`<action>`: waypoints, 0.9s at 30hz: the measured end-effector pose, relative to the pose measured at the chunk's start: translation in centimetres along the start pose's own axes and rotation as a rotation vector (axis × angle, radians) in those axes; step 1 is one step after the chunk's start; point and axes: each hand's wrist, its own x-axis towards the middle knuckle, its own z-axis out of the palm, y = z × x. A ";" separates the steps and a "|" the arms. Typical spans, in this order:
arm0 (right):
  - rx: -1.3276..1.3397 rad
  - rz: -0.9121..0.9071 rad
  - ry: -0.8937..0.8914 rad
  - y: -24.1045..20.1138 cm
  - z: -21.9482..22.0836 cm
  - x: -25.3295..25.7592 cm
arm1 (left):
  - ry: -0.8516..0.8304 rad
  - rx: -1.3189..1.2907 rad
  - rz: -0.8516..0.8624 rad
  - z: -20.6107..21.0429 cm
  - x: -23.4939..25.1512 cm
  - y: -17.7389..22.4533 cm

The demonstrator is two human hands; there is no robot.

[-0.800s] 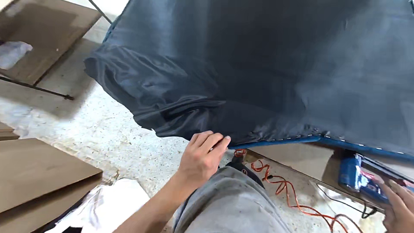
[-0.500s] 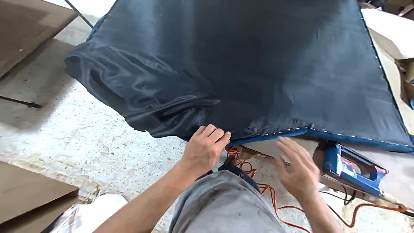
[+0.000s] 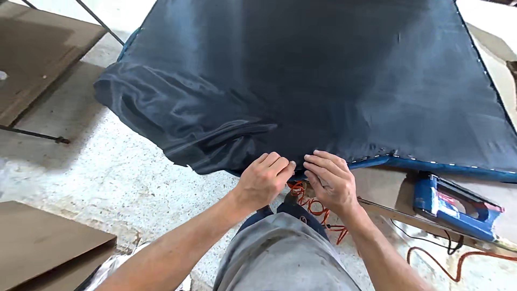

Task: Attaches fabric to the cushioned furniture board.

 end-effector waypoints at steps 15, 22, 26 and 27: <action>-0.031 -0.012 0.077 -0.9 0.5 -0.7 | 0.009 0.062 0.182 -0.1 0.8 -0.5; -0.184 0.050 0.000 -3.8 2.2 -1.1 | -0.020 0.091 0.139 -0.4 1.0 0.8; -0.196 0.041 0.029 -3.4 2.6 -2.0 | -0.027 0.099 0.045 -0.3 1.0 1.9; -0.199 0.039 0.035 -3.4 2.6 -2.2 | -0.029 0.094 0.017 -0.3 0.9 2.1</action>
